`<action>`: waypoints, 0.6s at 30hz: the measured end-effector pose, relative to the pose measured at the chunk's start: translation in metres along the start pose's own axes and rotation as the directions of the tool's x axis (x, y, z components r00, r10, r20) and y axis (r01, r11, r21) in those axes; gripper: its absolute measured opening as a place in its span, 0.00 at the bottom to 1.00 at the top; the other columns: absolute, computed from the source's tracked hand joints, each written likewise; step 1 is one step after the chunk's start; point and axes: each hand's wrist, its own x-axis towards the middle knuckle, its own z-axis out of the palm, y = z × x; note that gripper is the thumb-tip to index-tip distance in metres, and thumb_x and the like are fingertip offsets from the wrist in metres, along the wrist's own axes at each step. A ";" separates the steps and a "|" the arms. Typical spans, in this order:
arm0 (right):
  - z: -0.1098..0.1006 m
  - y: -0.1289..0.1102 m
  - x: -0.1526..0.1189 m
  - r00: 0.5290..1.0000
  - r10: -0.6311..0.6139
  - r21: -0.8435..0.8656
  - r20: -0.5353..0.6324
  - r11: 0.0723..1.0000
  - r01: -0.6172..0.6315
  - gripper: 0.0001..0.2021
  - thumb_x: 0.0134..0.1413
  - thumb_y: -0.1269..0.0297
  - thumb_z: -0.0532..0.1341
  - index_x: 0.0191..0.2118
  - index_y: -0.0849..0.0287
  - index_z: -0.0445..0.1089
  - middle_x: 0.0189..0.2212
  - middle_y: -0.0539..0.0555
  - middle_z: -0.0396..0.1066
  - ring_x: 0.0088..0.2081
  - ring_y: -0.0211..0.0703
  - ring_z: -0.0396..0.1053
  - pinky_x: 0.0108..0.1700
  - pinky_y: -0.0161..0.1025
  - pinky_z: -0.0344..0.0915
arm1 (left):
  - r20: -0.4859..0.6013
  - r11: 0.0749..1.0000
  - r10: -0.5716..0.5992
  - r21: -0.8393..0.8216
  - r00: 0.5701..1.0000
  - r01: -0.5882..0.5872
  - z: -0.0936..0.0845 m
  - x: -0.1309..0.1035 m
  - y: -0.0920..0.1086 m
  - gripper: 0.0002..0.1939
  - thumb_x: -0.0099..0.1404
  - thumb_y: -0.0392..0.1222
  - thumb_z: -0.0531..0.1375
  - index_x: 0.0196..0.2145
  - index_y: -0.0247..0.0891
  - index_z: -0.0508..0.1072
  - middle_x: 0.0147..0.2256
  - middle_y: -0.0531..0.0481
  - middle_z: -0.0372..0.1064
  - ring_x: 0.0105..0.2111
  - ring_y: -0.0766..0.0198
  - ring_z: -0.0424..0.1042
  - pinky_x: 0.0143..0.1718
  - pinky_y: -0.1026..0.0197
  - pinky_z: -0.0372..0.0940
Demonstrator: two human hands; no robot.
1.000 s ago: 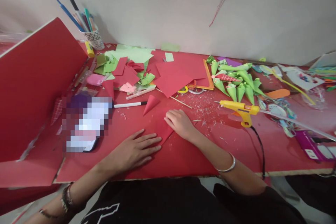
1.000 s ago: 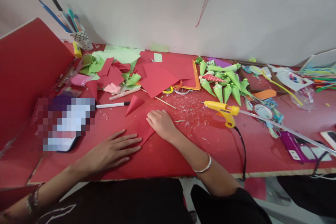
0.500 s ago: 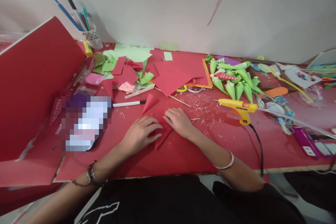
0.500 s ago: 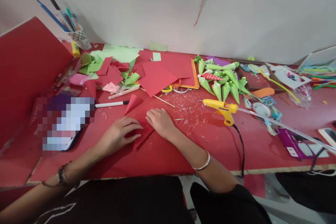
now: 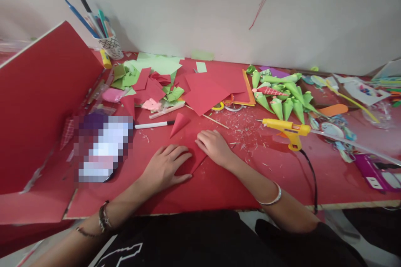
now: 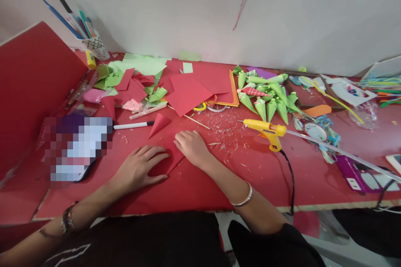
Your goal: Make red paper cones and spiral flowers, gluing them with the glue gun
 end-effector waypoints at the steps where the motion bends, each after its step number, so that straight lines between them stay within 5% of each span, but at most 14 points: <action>1: 0.000 0.000 0.000 1.000 0.001 0.001 -0.001 1.000 -0.001 0.10 0.59 0.66 0.49 0.27 0.60 0.60 0.26 0.51 0.66 0.30 0.39 0.61 0.33 0.36 0.46 | 0.004 1.000 0.005 -0.002 1.000 -0.005 0.000 0.000 -0.001 0.23 0.58 0.53 0.54 0.48 0.40 0.64 0.47 0.46 0.64 0.44 0.54 0.62 0.43 0.52 0.58; 9: 0.000 0.000 0.000 1.000 0.007 0.007 -0.005 1.000 -0.007 0.10 0.58 0.68 0.50 0.26 0.60 0.60 0.26 0.51 0.66 0.30 0.39 0.61 0.33 0.36 0.47 | 0.040 1.000 -0.011 -0.028 0.999 0.012 0.000 -0.004 -0.001 0.26 0.58 0.53 0.54 0.52 0.42 0.60 0.52 0.46 0.59 0.48 0.53 0.60 0.47 0.51 0.55; 18: -0.002 -0.001 0.001 1.000 0.020 0.023 0.004 1.000 -0.020 0.09 0.57 0.68 0.51 0.27 0.60 0.61 0.25 0.51 0.65 0.30 0.39 0.61 0.34 0.36 0.50 | 0.118 1.000 -0.020 -0.021 0.993 0.022 -0.003 -0.005 -0.004 0.32 0.56 0.53 0.54 0.57 0.47 0.52 0.59 0.50 0.46 0.58 0.54 0.46 0.56 0.49 0.44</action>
